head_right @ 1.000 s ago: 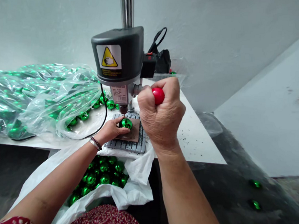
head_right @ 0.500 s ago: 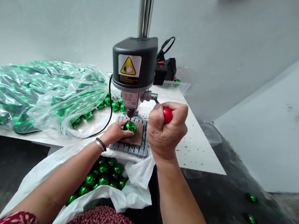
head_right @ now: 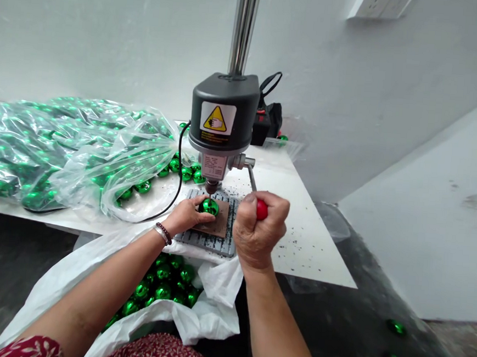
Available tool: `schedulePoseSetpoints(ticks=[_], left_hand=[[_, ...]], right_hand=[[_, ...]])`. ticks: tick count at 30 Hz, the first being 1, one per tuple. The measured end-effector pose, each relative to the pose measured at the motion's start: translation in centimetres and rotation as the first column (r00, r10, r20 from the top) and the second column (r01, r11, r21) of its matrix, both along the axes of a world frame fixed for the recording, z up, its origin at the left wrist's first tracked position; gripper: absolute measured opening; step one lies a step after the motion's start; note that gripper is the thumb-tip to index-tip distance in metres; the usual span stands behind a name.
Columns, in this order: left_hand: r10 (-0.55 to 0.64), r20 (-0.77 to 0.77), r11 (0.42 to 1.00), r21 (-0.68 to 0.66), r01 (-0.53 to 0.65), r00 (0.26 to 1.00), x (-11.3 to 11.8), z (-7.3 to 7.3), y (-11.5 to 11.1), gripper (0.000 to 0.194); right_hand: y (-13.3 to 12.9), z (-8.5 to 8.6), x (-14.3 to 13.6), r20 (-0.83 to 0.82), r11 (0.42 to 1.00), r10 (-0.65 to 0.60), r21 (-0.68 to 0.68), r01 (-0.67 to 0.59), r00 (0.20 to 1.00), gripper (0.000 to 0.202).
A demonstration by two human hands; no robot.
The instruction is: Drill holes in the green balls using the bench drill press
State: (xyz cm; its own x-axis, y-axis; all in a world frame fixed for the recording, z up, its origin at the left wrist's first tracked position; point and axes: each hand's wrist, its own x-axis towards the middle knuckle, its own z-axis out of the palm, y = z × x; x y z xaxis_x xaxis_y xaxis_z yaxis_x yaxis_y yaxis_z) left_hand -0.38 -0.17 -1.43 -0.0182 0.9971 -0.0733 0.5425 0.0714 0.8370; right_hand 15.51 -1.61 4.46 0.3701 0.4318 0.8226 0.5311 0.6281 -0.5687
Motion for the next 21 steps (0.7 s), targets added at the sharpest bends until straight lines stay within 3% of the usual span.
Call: schedulePoseSetpoints(ticks=[2, 4, 8, 12, 15, 21], left_hand=[[-0.013, -0.006, 1.000, 0.010, 0.013, 1.000, 0.0, -0.2, 0.1, 0.061], [-0.023, -0.018, 1.000, 0.015, 0.023, 1.000, 0.0, -0.4, 0.1, 0.059], [-0.006, -0.056, 0.999, 0.053, 0.009, 0.998, 0.3, -0.6, -0.1, 0.051], [0.004, -0.047, 0.996, 0.089, 0.000, 0.999, 0.1, -0.2, -1.4, 0.046], [-0.015, -0.058, 0.992, 0.125, 0.022, 0.998, -0.8, 0.7, -3.4, 0.046], [-0.095, -0.171, 0.986, 0.122, 0.116, 0.981, -4.7, 2.3, -8.4, 0.049]], right_hand=[[0.0, -0.1, 0.0, -0.002, 1.000, -0.002, 0.012, 0.002, 1.000, 0.018], [0.5, 0.8, 0.0, -0.016, 1.000, -0.006, 0.017, 0.006, 1.000, 0.018], [2.4, 5.7, 0.1, -0.025, 0.999, 0.003, -0.052, -0.004, 1.000, 0.020], [3.5, 9.7, 0.0, -0.080, 0.947, 0.000, -0.322, -0.026, 0.997, 0.024], [3.6, 10.2, -0.1, -0.091, 0.932, -0.023, -0.362, -0.011, 0.996, 0.021], [4.2, 9.2, 0.1, -0.057, 0.959, -0.045, -0.282, 0.027, 0.997, 0.016]])
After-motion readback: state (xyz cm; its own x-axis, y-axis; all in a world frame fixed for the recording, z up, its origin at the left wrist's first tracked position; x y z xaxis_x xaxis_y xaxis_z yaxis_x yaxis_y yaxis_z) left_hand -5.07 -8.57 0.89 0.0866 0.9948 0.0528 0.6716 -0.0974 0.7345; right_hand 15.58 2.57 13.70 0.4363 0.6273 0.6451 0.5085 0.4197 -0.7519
